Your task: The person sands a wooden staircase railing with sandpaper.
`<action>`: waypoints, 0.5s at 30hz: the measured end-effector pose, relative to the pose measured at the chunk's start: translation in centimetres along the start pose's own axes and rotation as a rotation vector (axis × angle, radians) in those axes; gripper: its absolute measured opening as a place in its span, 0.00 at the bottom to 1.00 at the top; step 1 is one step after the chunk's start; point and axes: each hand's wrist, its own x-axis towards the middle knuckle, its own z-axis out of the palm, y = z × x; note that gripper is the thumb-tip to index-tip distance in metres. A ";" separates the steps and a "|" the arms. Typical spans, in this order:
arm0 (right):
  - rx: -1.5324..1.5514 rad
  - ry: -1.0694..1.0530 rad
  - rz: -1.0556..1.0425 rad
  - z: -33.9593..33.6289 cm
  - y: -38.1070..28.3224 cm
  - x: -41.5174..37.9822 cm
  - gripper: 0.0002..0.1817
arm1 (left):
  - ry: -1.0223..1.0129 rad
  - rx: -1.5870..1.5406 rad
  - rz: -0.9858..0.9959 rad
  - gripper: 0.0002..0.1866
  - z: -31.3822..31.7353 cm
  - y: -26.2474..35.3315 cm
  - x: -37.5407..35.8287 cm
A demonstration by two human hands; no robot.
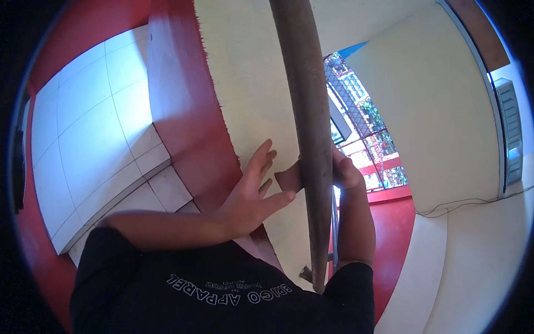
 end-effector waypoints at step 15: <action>-0.817 0.711 -0.127 7.5 -4.3 -2.9 0.67 | -0.034 -0.521 -0.110 0.24 1.4 2.5 9.9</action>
